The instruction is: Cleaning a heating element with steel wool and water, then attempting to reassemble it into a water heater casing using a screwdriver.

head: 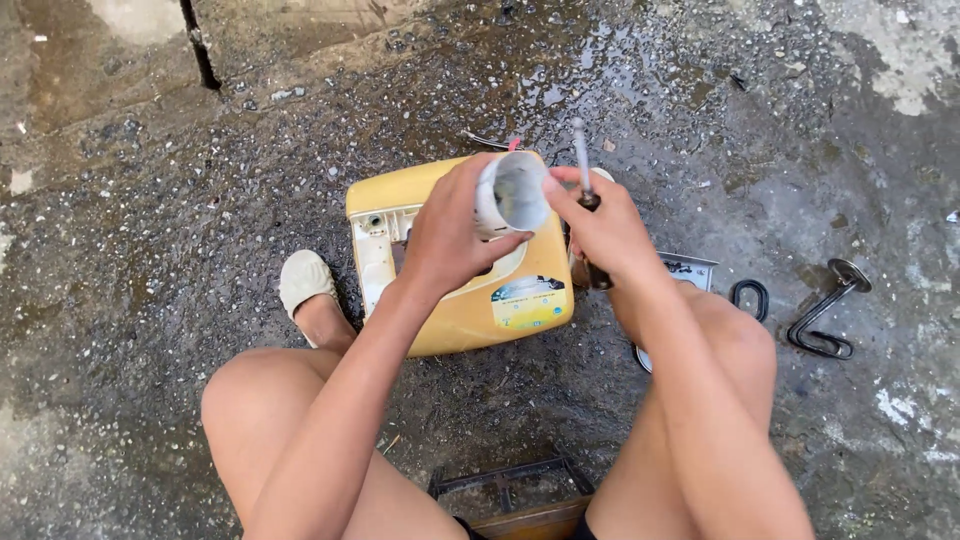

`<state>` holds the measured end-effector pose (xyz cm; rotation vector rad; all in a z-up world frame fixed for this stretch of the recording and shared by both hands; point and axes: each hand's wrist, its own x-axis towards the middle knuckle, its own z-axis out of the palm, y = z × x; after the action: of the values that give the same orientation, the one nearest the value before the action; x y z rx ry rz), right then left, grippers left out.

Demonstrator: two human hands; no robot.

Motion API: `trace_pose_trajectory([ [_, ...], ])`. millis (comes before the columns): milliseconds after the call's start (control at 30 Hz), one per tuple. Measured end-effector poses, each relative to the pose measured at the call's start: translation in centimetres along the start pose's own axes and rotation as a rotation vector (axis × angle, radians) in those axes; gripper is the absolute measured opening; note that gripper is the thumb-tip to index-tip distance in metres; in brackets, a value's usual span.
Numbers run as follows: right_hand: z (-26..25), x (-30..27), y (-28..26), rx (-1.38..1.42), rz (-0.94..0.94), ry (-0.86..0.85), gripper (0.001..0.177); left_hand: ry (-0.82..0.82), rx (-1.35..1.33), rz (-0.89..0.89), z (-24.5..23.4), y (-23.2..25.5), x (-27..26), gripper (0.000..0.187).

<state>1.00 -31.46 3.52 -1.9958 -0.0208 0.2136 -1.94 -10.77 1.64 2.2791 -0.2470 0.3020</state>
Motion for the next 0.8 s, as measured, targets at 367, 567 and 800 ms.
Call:
trace_pose_trajectory([
  [367, -16.6, 0.3, 17.9, -0.345, 0.053, 0.507, 0.012, -0.256, 0.005, -0.029, -0.3, 5.1, 2.5, 0.089],
  [567, -15.9, -13.9, 53.1, -0.242, 0.825, 0.644, 0.040, -0.572, 0.362, -0.336, 0.8, -0.2, -0.7, 0.078],
  [800, -12.8, -22.7, 59.8, 0.621, 1.096, 0.741, 0.026, -0.561, 0.395, -0.419, 0.8, -6.6, -6.4, 0.074],
])
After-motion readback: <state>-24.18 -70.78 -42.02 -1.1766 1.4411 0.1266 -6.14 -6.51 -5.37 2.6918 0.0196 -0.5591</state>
